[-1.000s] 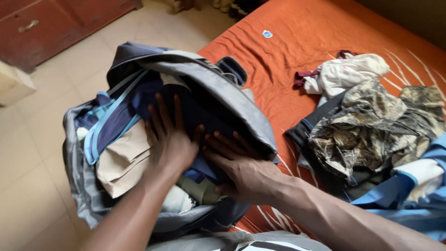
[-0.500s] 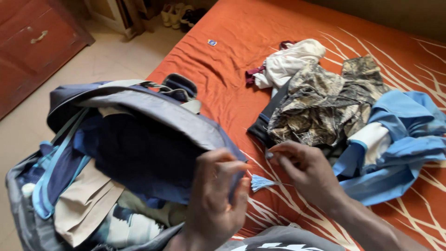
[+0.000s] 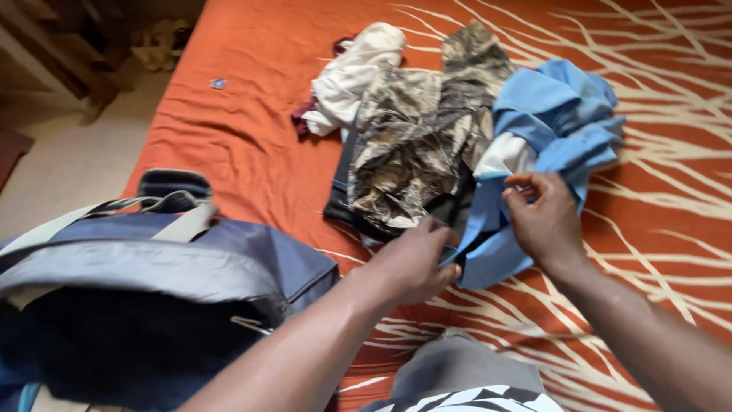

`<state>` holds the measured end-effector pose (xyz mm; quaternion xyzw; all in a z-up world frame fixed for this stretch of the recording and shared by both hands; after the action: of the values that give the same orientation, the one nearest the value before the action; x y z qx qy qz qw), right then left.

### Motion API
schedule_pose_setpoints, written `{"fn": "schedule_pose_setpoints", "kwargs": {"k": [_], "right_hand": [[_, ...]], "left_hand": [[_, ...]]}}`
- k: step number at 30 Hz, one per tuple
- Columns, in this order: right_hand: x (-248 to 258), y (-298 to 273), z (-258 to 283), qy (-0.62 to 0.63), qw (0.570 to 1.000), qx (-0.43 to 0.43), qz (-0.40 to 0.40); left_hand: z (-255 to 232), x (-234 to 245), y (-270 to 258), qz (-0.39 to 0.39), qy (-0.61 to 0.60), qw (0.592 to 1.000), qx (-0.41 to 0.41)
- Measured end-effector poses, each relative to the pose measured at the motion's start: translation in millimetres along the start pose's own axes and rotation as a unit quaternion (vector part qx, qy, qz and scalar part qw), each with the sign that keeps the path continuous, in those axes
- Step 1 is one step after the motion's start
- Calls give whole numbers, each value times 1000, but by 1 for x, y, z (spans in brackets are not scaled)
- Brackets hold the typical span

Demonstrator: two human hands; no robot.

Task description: Packing several items of clothing from a bed into a duffle bag.

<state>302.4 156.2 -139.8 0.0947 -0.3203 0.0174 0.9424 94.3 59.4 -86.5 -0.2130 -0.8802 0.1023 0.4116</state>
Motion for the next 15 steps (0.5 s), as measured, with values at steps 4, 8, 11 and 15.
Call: {"fn": "schedule_pose_setpoints", "kwargs": {"k": [4, 8, 11, 15], "right_hand": [[26, 12, -36, 65, 990, -123, 0], [34, 22, -36, -34, 968, -172, 178], [18, 23, -32, -192, 929, -74, 308], [4, 19, -47, -28, 961, -100, 255]], "left_hand": [[-27, 3, 45, -17, 60, 996, -64], [-38, 6, 88, 42, 185, 982, -18], [-36, 0, 112, 37, 236, 970, -41], [-38, 8, 115, -5, 106, 993, -56]]}}
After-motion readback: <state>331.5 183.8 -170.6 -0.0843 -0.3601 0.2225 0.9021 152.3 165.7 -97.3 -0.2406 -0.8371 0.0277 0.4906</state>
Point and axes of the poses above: each hand's wrist, its own y-axis towards the middle knuckle, its own x-axis out of the back of the hand, z = x × y, the point moved 3 cm from there along y, towards the middle knuckle, and after that the axes turned 4 degrees about y, right-handed, at the moved point
